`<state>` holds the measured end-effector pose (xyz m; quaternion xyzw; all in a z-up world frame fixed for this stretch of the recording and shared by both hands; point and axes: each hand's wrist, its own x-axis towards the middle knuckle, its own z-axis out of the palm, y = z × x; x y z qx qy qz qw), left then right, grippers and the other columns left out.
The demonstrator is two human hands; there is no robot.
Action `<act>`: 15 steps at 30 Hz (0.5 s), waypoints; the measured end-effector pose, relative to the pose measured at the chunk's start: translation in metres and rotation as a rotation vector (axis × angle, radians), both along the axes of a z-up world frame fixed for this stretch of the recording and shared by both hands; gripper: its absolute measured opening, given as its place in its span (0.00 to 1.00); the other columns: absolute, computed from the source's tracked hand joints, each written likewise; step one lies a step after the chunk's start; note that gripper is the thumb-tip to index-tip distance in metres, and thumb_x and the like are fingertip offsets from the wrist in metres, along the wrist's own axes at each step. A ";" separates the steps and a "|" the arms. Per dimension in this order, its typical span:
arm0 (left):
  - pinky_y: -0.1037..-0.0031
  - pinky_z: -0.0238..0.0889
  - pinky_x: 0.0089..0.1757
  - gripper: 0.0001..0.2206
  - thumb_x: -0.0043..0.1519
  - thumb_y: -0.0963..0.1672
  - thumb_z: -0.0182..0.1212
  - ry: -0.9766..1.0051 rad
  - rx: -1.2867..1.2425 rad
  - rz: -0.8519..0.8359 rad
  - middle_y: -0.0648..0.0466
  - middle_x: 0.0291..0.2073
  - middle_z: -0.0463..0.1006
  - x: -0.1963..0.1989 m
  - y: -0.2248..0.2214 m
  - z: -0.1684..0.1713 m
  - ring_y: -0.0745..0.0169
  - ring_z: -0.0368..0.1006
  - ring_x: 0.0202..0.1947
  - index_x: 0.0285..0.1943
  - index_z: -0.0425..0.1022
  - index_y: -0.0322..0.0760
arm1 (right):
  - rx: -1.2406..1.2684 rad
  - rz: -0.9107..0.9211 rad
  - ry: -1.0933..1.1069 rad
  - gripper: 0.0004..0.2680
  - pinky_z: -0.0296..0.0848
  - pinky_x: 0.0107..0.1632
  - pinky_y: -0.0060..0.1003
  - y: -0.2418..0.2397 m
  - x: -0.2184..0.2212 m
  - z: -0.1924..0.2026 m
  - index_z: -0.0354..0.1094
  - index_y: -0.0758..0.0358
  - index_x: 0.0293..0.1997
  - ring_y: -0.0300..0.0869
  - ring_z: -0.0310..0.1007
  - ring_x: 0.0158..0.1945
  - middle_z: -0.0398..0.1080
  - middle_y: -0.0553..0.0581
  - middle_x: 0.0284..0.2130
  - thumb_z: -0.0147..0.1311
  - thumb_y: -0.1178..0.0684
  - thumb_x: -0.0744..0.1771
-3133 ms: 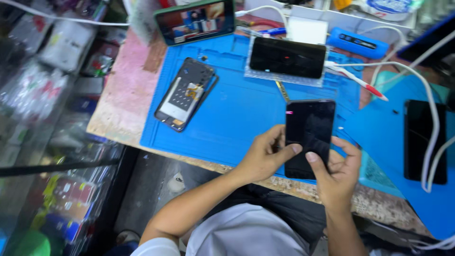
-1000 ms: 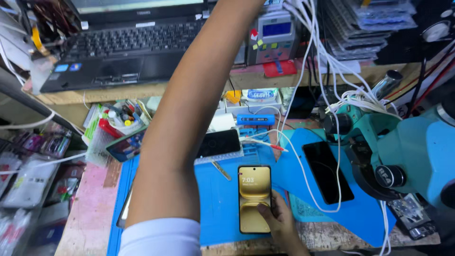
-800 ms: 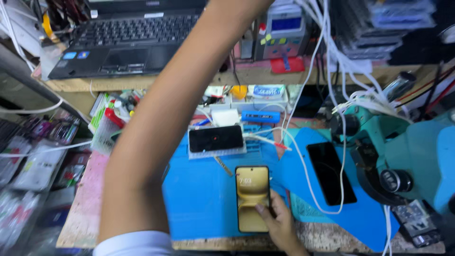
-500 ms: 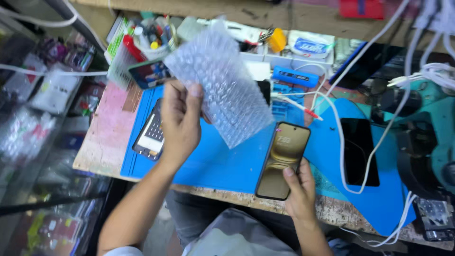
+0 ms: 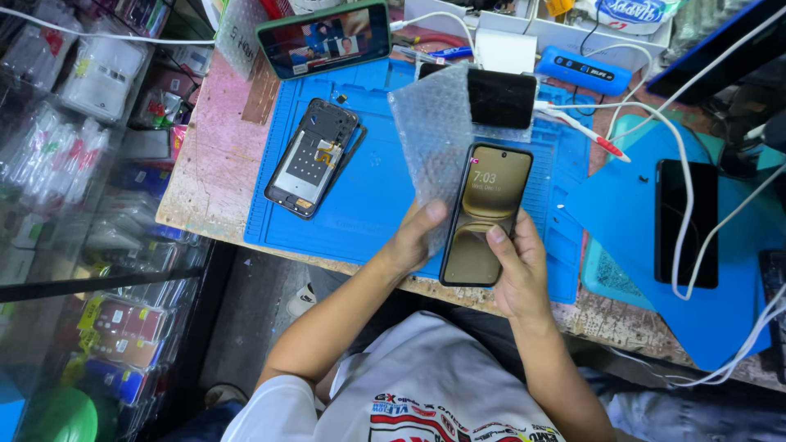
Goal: The person repairs a mobile phone by removing the internal components, including the battery, using a thin tool and then placing the motherboard into a new phone chassis before securing it.
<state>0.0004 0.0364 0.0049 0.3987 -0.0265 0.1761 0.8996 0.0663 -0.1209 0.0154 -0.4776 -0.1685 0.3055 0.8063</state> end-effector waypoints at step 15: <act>0.46 0.67 0.60 0.38 0.67 0.63 0.52 0.085 -0.593 0.111 0.37 0.58 0.73 0.033 0.035 0.022 0.39 0.74 0.57 0.71 0.61 0.29 | -0.196 0.347 0.056 0.20 0.70 0.60 0.38 -0.046 0.007 -0.004 0.59 0.73 0.69 0.41 0.71 0.57 0.71 0.61 0.56 0.54 0.56 0.69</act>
